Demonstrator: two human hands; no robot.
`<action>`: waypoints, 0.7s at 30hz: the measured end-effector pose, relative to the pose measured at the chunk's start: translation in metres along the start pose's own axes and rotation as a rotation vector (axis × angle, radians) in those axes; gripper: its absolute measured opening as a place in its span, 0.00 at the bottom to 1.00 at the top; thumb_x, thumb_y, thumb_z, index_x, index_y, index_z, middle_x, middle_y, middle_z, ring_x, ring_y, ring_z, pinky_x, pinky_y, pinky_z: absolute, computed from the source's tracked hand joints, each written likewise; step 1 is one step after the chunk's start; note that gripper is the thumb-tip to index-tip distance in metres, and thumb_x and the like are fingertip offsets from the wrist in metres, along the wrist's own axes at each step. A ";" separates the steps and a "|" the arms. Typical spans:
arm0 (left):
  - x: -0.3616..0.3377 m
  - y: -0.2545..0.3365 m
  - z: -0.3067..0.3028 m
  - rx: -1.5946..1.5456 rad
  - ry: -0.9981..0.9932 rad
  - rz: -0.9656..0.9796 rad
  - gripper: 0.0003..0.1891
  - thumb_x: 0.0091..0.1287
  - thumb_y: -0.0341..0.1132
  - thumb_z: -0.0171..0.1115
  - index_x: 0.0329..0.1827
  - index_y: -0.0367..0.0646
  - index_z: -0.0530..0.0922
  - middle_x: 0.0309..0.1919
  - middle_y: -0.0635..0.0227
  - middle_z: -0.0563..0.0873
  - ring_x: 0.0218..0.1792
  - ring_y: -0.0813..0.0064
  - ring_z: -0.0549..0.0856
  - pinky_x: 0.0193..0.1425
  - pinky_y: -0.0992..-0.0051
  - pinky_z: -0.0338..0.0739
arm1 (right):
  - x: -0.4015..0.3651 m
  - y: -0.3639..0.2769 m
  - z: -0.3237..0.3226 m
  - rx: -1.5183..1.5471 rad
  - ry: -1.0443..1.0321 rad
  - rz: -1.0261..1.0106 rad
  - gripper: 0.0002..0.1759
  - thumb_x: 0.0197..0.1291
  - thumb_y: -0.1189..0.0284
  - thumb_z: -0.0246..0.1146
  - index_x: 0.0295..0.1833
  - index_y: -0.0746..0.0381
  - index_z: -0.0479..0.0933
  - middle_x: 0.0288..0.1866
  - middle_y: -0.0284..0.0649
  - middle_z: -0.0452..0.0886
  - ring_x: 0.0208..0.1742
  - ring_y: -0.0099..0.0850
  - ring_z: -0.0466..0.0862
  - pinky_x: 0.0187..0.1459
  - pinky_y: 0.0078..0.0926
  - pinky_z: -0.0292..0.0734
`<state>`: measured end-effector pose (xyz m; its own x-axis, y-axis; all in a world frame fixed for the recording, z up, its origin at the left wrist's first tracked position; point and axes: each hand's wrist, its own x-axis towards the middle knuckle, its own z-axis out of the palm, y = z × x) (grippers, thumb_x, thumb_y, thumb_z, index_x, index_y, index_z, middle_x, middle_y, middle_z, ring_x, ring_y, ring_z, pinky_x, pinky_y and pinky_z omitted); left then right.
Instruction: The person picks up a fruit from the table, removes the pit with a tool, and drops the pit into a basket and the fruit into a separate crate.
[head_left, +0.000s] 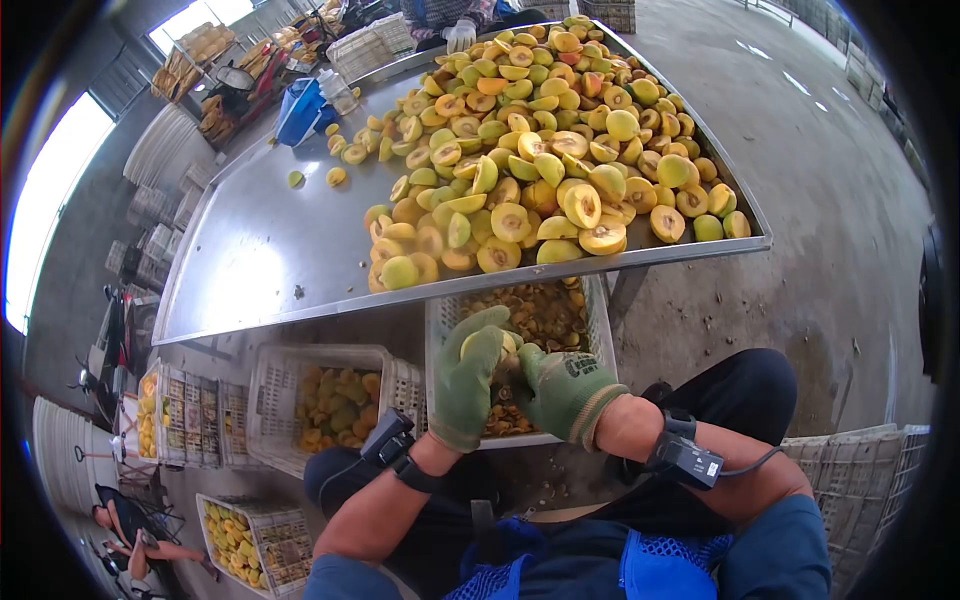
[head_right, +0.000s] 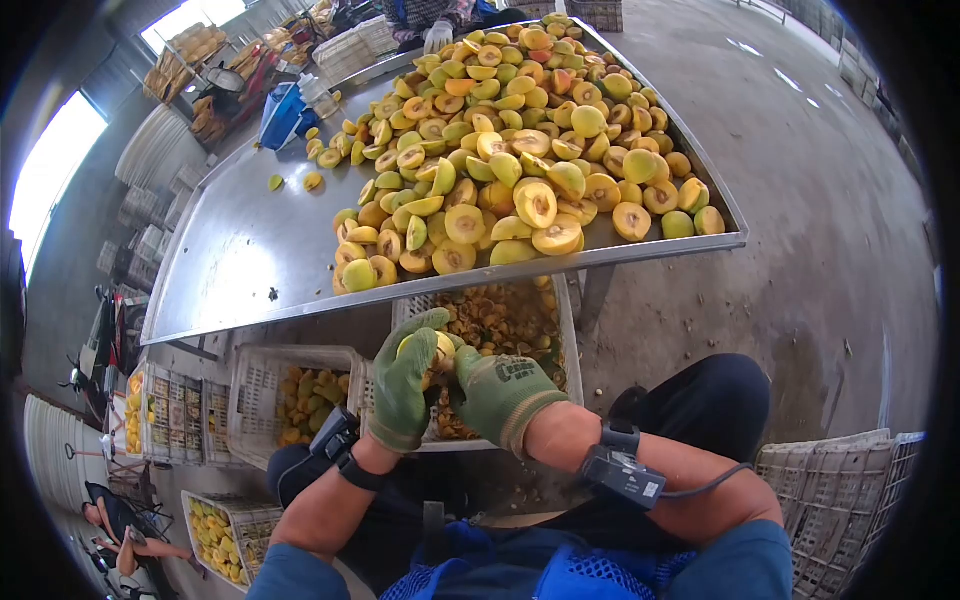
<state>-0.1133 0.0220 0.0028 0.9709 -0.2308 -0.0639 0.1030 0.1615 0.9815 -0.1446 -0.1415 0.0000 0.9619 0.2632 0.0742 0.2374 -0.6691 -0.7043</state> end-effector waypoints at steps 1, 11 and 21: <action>-0.001 0.000 0.002 0.019 0.011 0.015 0.22 0.80 0.41 0.58 0.68 0.34 0.77 0.49 0.62 0.89 0.44 0.75 0.89 0.50 0.74 0.86 | -0.002 -0.001 0.000 0.012 -0.009 0.009 0.13 0.69 0.63 0.63 0.46 0.62 0.74 0.30 0.53 0.85 0.33 0.58 0.85 0.35 0.56 0.77; -0.003 0.003 0.005 0.123 -0.073 0.050 0.24 0.79 0.35 0.55 0.74 0.34 0.72 0.48 0.62 0.89 0.44 0.78 0.87 0.51 0.76 0.85 | -0.003 -0.006 -0.036 0.074 -0.297 0.040 0.18 0.66 0.62 0.63 0.54 0.63 0.83 0.44 0.56 0.88 0.48 0.55 0.88 0.51 0.49 0.83; 0.000 0.014 0.004 0.216 -0.225 -0.053 0.27 0.77 0.33 0.58 0.78 0.36 0.69 0.46 0.67 0.88 0.41 0.82 0.84 0.47 0.80 0.82 | 0.001 0.012 -0.037 0.036 -0.450 0.065 0.17 0.67 0.62 0.64 0.54 0.62 0.83 0.42 0.53 0.88 0.47 0.52 0.89 0.50 0.44 0.83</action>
<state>-0.1129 0.0208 0.0169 0.8908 -0.4437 -0.0980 0.0803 -0.0586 0.9950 -0.1358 -0.1753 0.0180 0.8180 0.5026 -0.2799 0.1655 -0.6716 -0.7222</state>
